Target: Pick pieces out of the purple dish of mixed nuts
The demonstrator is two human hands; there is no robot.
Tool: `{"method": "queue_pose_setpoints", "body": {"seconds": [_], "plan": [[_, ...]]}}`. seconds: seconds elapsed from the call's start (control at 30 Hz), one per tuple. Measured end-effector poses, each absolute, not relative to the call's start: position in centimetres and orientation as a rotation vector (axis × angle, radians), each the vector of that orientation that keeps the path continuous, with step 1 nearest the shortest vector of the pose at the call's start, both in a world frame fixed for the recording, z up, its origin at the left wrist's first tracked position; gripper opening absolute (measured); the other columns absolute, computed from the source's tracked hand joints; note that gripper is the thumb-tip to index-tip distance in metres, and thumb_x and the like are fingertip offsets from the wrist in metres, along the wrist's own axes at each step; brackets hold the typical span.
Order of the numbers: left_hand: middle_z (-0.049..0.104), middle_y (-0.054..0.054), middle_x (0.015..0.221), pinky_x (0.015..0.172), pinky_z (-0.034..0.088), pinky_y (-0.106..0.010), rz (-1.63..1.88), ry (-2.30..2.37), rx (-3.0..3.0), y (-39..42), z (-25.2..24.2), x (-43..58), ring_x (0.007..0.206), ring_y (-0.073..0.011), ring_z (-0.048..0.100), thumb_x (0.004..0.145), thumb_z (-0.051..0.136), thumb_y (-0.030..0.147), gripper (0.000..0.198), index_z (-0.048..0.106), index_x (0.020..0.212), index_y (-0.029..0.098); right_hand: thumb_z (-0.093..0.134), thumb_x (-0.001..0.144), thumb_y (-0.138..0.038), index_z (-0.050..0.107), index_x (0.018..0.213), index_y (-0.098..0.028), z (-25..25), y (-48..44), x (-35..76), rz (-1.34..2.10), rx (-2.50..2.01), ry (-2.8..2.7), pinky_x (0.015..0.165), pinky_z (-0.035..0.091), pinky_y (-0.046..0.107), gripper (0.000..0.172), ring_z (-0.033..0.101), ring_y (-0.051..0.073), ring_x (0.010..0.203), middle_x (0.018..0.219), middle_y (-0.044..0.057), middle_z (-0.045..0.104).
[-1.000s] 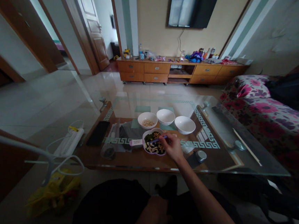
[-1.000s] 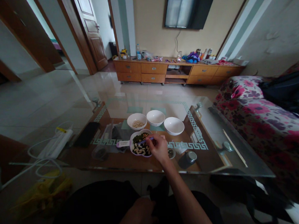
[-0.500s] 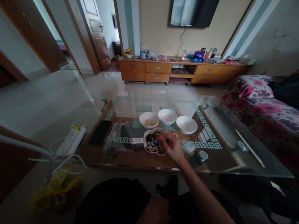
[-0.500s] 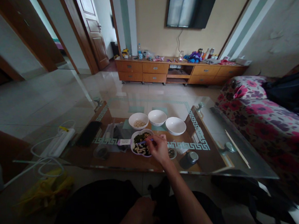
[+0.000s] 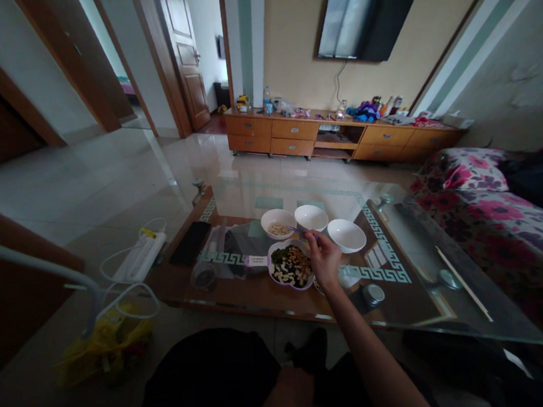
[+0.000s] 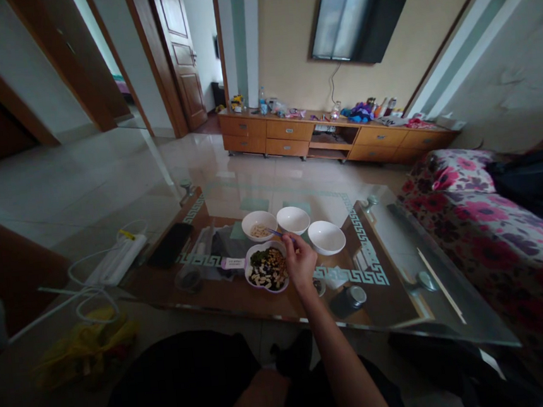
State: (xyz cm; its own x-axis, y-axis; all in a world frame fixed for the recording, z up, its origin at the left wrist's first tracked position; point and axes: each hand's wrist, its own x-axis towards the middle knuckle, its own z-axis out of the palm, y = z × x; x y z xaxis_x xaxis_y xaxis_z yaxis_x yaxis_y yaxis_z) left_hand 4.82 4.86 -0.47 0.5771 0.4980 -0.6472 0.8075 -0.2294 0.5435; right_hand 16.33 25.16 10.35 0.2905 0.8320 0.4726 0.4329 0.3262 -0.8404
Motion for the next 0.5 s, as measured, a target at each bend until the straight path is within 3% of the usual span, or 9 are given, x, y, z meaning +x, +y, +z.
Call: {"method": "queue_pose_setpoints", "body": {"seconds": [0.13,0.3,0.5], "plan": [[0.074,-0.021,0.117,0.099,0.058,-0.060,-0.489,1.107,1.900,4.7,-0.3,5.0,0.114,-0.0463,0.069,0.080,0.077,0.047,0.045,0.078,0.116,0.020,0.063,0.100,-0.055,0.079,0.102,-0.018,10.4,24.3,17.3,0.391,-1.251,-1.284,0.076,0.057,0.037,0.040,0.075,0.027,0.083,0.094,0.010,0.082],[0.074,-0.022,0.115,0.097,0.060,-0.060,-0.583,1.082,1.922,4.9,0.0,5.2,0.112,-0.0458,0.070,0.083,0.074,0.050,0.046,0.078,0.117,0.019,0.063,0.101,-0.047,0.077,0.092,-0.020,10.9,22.6,19.5,0.255,-1.230,-1.512,0.059,0.049,0.032,0.032,0.065,0.021,0.062,0.078,0.007,0.077],[0.074,-0.023,0.119,0.097,0.061,-0.058,-0.558,1.065,1.913,5.3,0.6,4.7,0.113,-0.0455,0.070,0.084,0.073,0.052,0.052,0.076,0.122,0.017,0.058,0.104,-0.037,0.075,0.091,-0.022,11.2,22.0,20.1,0.080,-1.196,-1.712,0.063,0.050,0.034,0.027,0.063,0.020,0.061,0.078,0.006,0.076]]}}
